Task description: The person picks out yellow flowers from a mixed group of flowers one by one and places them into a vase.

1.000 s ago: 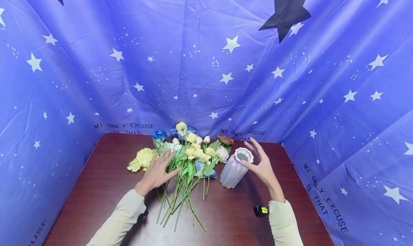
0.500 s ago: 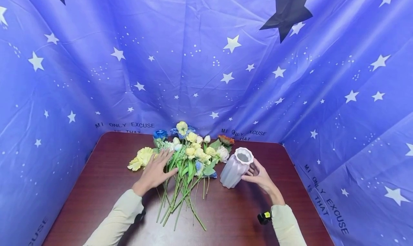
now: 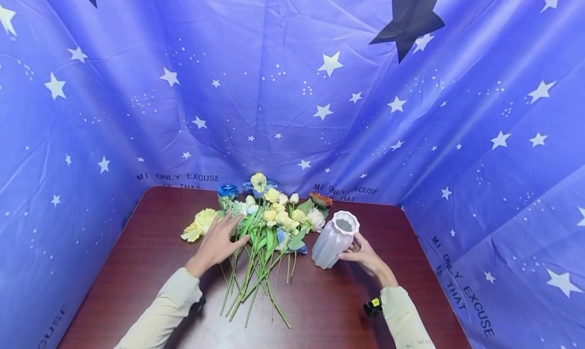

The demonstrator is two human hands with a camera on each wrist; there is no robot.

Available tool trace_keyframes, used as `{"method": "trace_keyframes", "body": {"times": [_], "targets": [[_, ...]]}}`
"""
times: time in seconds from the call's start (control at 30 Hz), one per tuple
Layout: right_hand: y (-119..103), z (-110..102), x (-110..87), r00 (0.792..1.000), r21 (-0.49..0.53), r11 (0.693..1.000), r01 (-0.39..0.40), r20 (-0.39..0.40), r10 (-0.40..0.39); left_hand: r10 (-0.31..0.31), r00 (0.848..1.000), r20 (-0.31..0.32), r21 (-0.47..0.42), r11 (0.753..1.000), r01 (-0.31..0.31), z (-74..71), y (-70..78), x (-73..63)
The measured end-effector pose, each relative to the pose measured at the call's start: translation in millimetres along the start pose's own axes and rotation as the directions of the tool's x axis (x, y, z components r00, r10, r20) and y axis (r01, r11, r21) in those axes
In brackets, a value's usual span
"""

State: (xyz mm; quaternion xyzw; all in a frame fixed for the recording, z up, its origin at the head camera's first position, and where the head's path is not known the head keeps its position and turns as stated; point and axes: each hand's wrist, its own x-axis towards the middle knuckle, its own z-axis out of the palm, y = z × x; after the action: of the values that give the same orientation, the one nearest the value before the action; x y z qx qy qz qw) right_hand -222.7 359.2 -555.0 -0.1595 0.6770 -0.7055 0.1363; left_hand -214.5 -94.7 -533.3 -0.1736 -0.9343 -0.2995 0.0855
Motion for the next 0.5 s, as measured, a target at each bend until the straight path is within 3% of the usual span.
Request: {"method": "trace_keyframes", "body": {"times": [0.27, 0.5], "targets": [[5, 0, -0.7, 1.000, 0.041, 0.999, -0.003, 0.014, 0.003, -0.052, 0.998, -0.044, -0.058, 0.997, 0.050, -0.6, 8.1, 7.2], [2, 1, -0.9, 1.000, 0.051, 0.999, 0.004, 0.024, -0.005, -0.143, 0.989, 0.032, -0.170, 0.974, 0.146, -8.5, 21.8, 18.1]]}}
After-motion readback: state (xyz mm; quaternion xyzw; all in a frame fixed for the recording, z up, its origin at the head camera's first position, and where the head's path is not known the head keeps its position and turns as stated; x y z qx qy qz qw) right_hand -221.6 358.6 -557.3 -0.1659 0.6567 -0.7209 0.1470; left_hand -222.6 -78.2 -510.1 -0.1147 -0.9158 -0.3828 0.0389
